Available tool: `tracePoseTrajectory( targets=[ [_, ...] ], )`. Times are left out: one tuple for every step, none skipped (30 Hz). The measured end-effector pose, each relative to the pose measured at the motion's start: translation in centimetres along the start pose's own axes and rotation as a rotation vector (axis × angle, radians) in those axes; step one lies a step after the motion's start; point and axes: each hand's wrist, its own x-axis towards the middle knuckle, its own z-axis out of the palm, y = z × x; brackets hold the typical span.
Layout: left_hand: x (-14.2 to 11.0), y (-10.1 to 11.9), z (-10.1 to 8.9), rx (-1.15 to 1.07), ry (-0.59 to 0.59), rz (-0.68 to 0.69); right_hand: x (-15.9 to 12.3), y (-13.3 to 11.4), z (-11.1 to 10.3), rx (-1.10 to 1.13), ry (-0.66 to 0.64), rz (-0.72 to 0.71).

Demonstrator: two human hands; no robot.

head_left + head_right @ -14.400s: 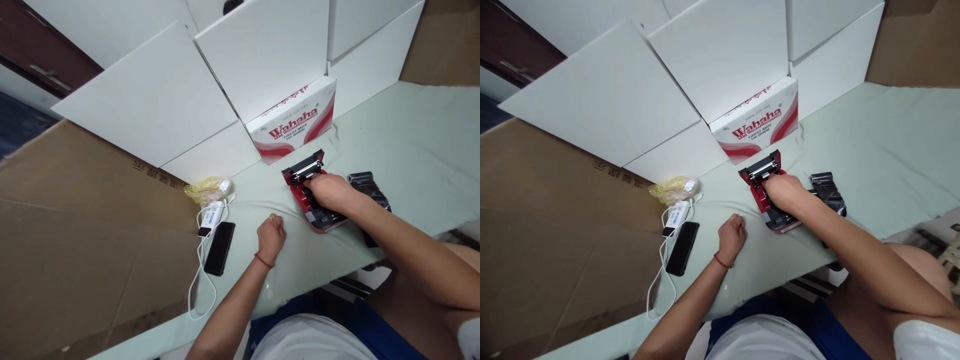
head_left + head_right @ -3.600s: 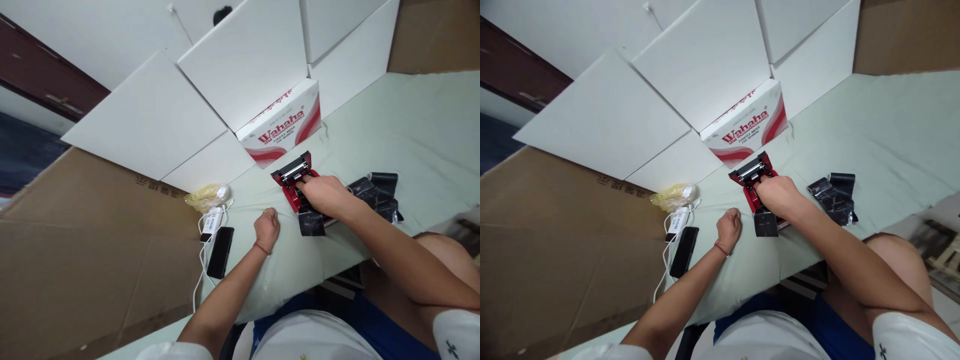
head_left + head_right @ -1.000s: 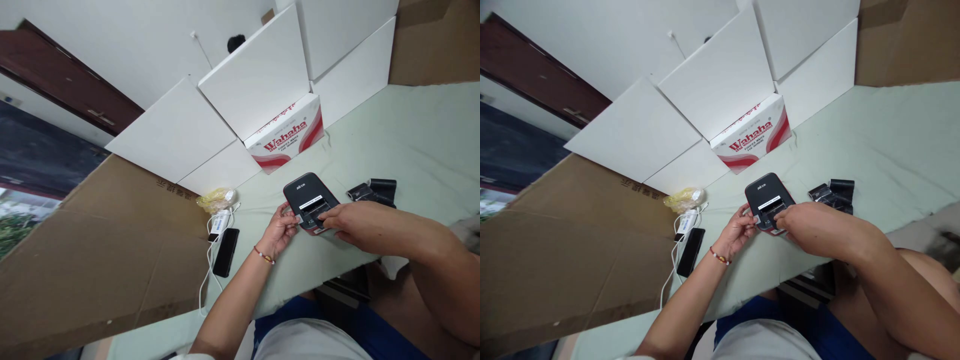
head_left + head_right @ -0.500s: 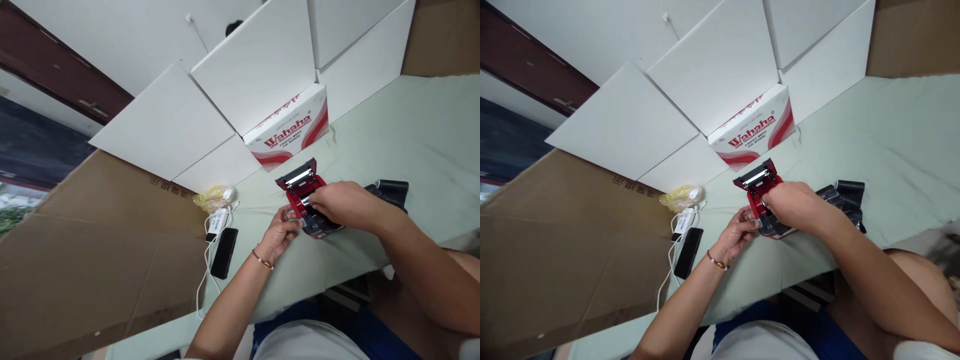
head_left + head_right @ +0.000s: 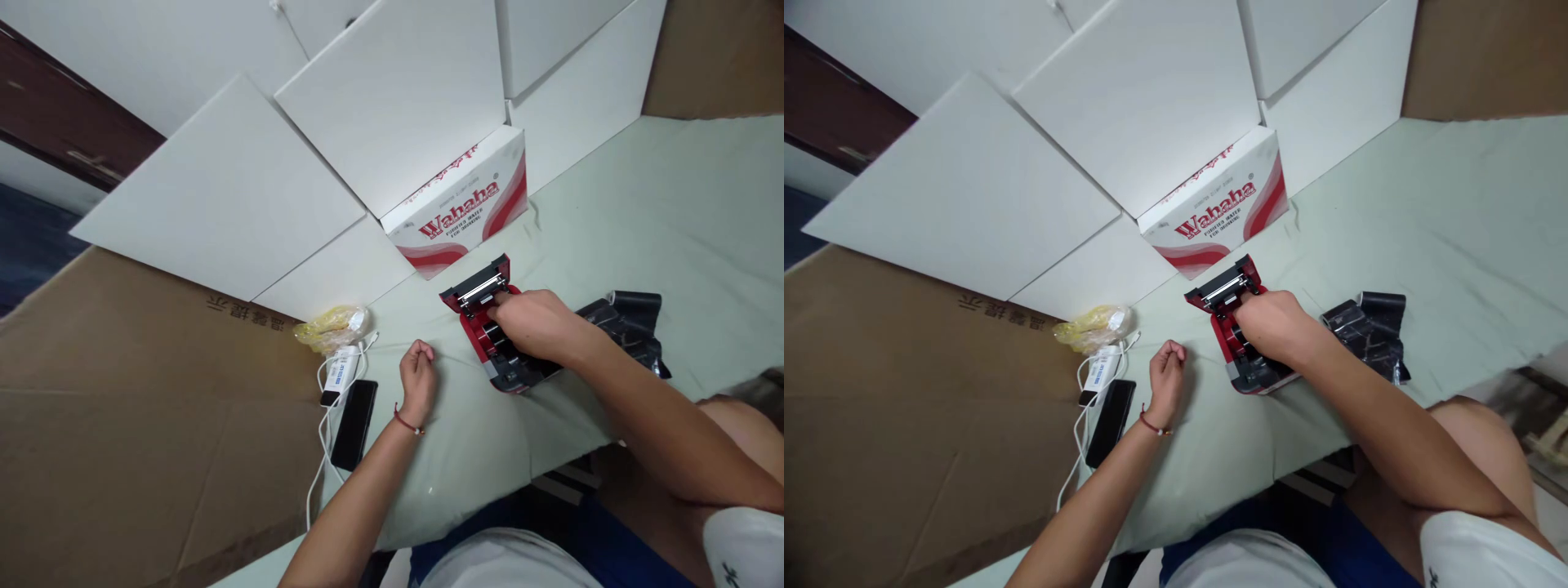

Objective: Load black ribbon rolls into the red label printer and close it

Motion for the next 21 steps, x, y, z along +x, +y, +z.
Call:
tracePoseTrajectory(
  targets=[
    [0.9, -0.7, -0.2, 0.107, 0.018, 0.045, -1.1, 0.1, -0.7, -0.003, 0.011, -0.015],
    [1.6, -1.2, -0.4, 0.234, 0.014, 0.082, -2.3, 0.5, -1.5, 0.011, 0.027, -0.038],
    [2.2, -1.6, -0.4, 0.355, 0.003, 0.105, -3.6, 1.1, -2.3, 0.049, 0.046, -0.065],
    [2.6, -1.8, -0.4, 0.453, -0.014, 0.121, -4.9, 1.9, -3.0, 0.112, 0.068, -0.091],
    [2.9, -2.0, -0.2, 0.520, -0.034, 0.131, -6.1, 3.1, -3.6, 0.186, 0.089, -0.110],
    [3.0, -2.1, 0.0, 0.570, -0.054, 0.136, -7.2, 4.5, -4.1, 0.261, 0.120, -0.123],
    [3.0, -2.1, 0.3, 0.613, -0.074, 0.142, -8.0, 6.0, -4.3, 0.320, 0.151, -0.127],
    [2.9, -2.1, 0.5, 0.664, -0.094, 0.150, -8.5, 7.6, -4.3, 0.357, 0.170, -0.112],
    [2.8, -2.1, 0.7, 0.734, -0.113, 0.159, -8.7, 9.2, -4.0, 0.376, 0.178, -0.077],
    [2.7, -2.1, 0.9, 0.809, -0.131, 0.168, -8.6, 10.6, -3.6, 0.388, 0.154, -0.027],
    [2.6, -2.0, 1.0, 0.877, -0.144, 0.176, -8.1, 11.7, -3.0, 0.393, 0.110, 0.024],
    [2.5, -2.0, 1.1, 0.926, -0.152, 0.183, -7.5, 12.6, -2.3, 0.394, 0.059, 0.078],
    [2.5, -1.9, 1.1, 0.946, -0.154, 0.190, -6.6, 13.0, -1.6, 0.386, 0.010, 0.119],
    [2.4, -1.8, 1.1, 0.949, -0.150, 0.200, -5.8, 13.0, -0.9, 0.365, -0.028, 0.141],
    [2.4, -1.7, 1.1, 0.939, -0.143, 0.214, -5.0, 12.8, -0.3, 0.332, -0.045, 0.147],
    [2.4, -1.6, 1.1, 0.924, -0.138, 0.231, -4.3, 12.3, 0.2, 0.289, -0.049, 0.142],
    [2.3, -1.5, 1.0, 0.909, -0.133, 0.249, -3.8, 11.6, 0.5, 0.248, -0.041, 0.137],
    [2.3, -1.4, 1.0, 0.903, -0.133, 0.261, -3.5, 10.8, 0.8, 0.221, -0.035, 0.139],
    [2.2, -1.3, 0.9, 0.898, -0.135, 0.272, -3.4, 9.9, 1.0, 0.198, -0.023, 0.142],
    [2.2, -1.2, 0.9, 0.896, -0.139, 0.281, -3.5, 9.1, 1.1, 0.179, -0.006, 0.146],
    [2.1, -1.2, 0.8, 0.896, -0.145, 0.289, -3.5, 8.3, 1.2, 0.164, 0.018, 0.152]
  ],
)
